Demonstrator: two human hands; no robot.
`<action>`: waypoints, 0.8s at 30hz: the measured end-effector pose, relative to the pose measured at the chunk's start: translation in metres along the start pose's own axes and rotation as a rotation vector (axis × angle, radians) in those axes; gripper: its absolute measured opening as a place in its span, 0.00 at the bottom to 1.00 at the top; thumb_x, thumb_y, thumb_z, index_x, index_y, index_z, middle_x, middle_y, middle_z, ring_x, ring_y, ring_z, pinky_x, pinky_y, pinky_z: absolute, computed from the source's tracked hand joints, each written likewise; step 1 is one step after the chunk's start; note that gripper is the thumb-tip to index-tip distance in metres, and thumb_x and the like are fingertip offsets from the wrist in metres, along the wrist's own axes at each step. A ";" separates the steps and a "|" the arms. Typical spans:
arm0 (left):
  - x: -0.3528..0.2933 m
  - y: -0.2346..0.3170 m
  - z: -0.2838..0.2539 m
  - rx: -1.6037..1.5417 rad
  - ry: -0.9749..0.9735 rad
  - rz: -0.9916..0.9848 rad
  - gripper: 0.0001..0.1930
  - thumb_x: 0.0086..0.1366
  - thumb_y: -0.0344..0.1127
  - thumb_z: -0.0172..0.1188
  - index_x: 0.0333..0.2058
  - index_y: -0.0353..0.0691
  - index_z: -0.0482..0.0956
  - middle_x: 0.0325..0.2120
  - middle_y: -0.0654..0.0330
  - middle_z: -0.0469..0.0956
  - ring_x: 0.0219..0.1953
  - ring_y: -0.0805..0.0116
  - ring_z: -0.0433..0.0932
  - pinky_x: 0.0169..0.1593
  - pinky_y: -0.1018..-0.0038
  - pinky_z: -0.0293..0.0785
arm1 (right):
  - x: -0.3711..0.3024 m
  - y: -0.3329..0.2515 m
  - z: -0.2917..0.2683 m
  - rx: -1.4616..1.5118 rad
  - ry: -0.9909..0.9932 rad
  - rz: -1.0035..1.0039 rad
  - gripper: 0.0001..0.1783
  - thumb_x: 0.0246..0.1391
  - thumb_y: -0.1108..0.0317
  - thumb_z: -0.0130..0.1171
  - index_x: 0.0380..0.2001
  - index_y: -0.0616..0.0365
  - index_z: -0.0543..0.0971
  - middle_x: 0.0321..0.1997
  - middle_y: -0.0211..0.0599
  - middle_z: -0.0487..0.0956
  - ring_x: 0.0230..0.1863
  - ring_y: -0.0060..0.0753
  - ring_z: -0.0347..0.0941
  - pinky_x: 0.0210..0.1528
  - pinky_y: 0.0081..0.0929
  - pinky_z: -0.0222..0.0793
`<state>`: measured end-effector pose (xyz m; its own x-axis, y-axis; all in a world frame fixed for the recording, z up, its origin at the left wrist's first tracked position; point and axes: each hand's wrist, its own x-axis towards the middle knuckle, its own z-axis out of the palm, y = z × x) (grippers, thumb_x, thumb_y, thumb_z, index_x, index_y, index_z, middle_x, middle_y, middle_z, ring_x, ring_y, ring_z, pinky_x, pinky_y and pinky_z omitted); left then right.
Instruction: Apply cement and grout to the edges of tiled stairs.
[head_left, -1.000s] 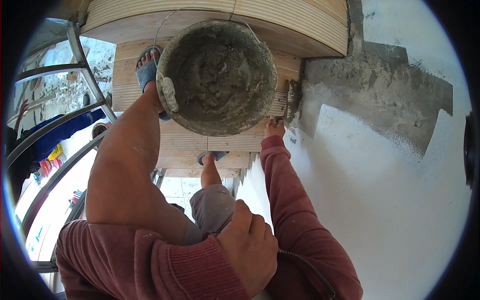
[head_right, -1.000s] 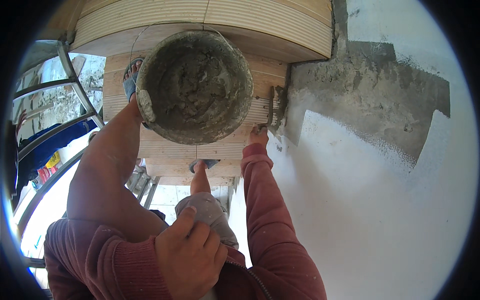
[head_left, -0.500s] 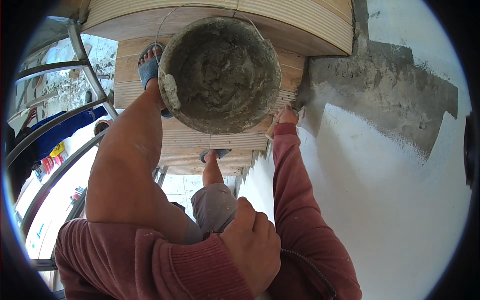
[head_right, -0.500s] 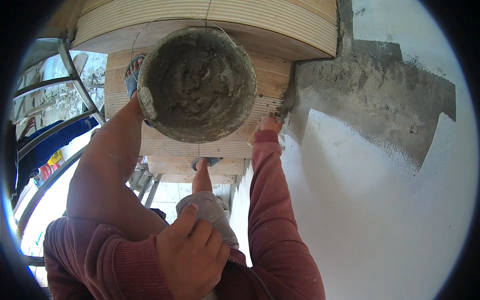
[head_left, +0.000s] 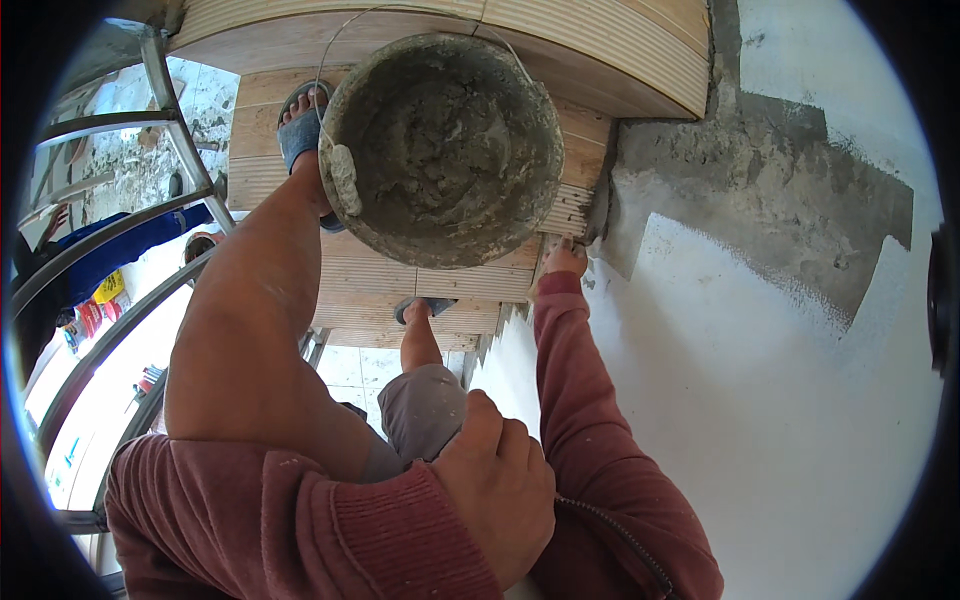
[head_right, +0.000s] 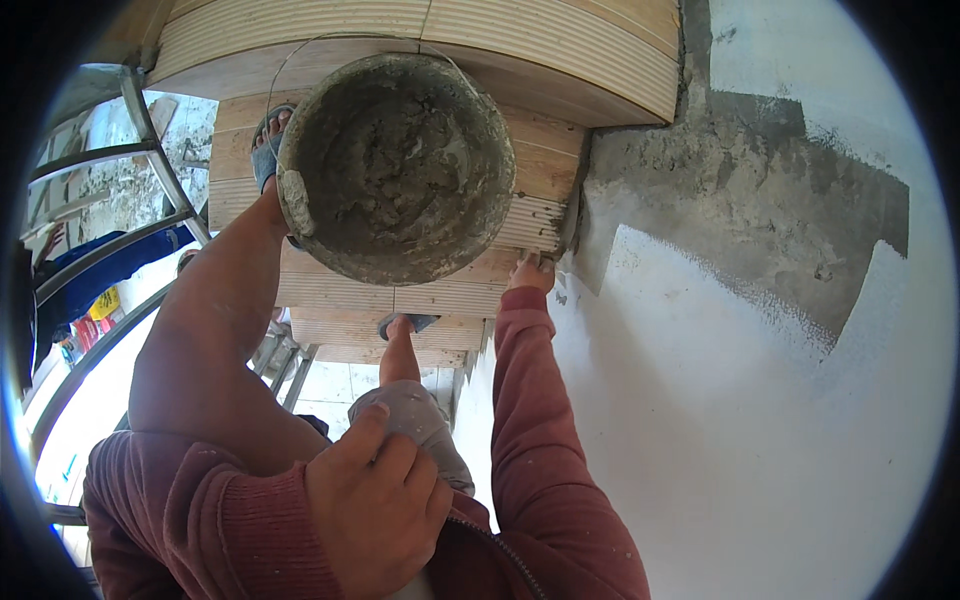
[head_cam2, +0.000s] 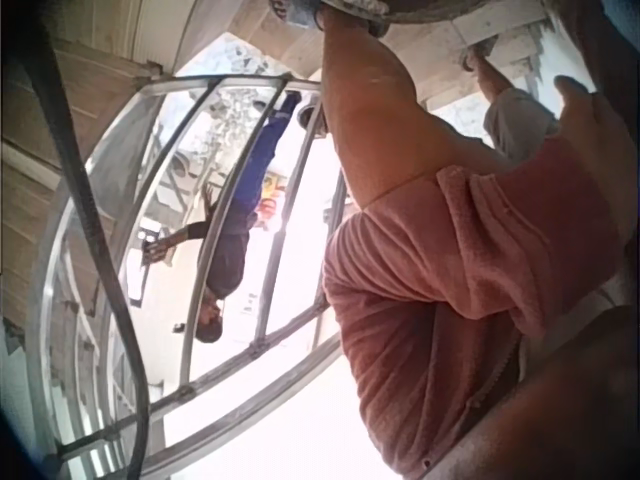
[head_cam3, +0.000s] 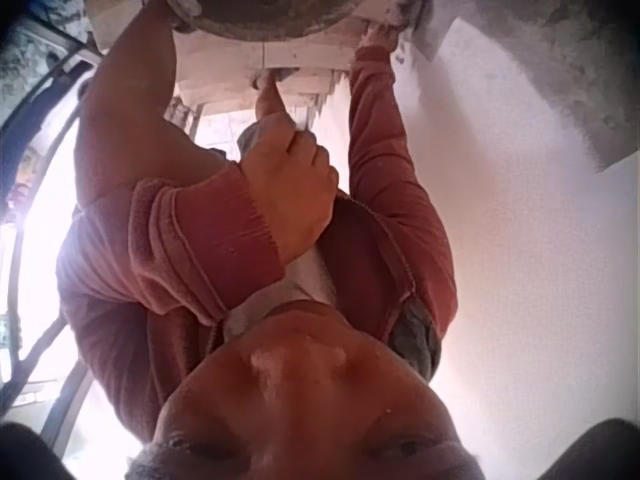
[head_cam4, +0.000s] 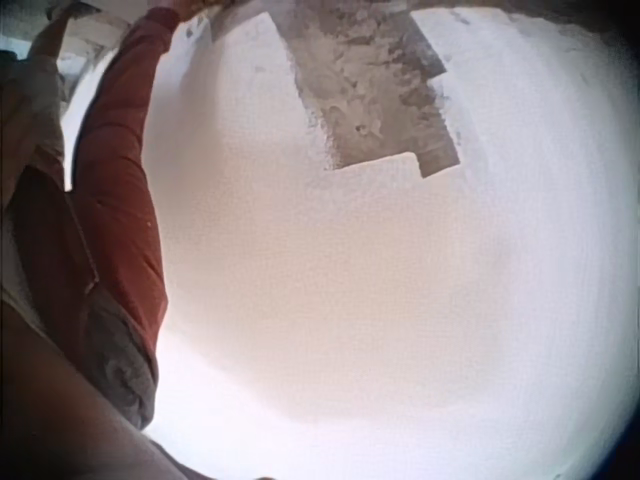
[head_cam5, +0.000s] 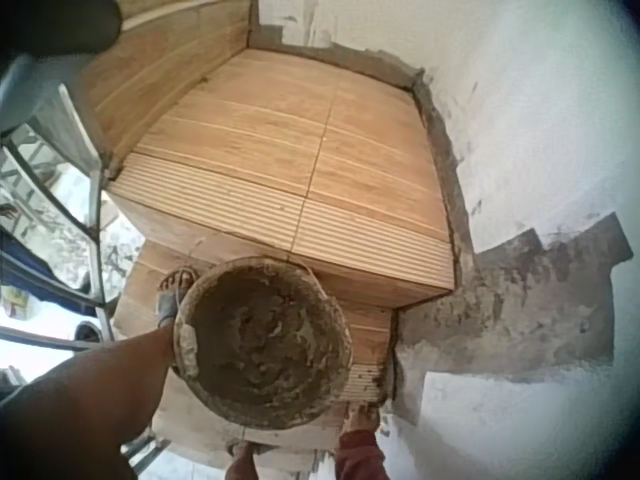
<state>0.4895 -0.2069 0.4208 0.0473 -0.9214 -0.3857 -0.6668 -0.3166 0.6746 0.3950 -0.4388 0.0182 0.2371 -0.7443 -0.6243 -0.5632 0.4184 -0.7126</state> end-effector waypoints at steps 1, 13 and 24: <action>0.000 -0.001 -0.001 0.008 -0.004 -0.003 0.13 0.48 0.33 0.51 0.29 0.30 0.76 0.24 0.55 0.74 0.31 0.61 0.70 0.47 0.54 0.58 | -0.004 0.007 -0.002 -0.001 -0.002 0.002 0.11 0.50 0.63 0.51 0.21 0.55 0.64 0.15 0.34 0.67 0.15 0.32 0.66 0.13 0.27 0.59; 0.000 0.000 0.000 0.008 0.021 -0.010 0.13 0.49 0.33 0.51 0.29 0.30 0.76 0.24 0.55 0.74 0.31 0.61 0.70 0.44 0.55 0.60 | -0.019 0.025 -0.028 -0.126 -0.040 -0.009 0.11 0.50 0.61 0.50 0.21 0.54 0.65 0.14 0.27 0.65 0.13 0.22 0.61 0.12 0.20 0.57; 0.010 0.007 0.000 0.020 0.011 0.048 0.13 0.49 0.34 0.50 0.31 0.30 0.76 0.25 0.55 0.74 0.32 0.61 0.70 0.46 0.55 0.59 | -0.026 0.027 -0.065 -0.110 -0.051 -0.059 0.13 0.51 0.63 0.47 0.17 0.54 0.62 0.11 0.27 0.62 0.09 0.18 0.55 0.09 0.19 0.52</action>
<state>0.4854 -0.2187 0.4221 0.0230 -0.9378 -0.3465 -0.6831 -0.2678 0.6795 0.3220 -0.4419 0.0359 0.3103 -0.7375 -0.5998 -0.6296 0.3133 -0.7110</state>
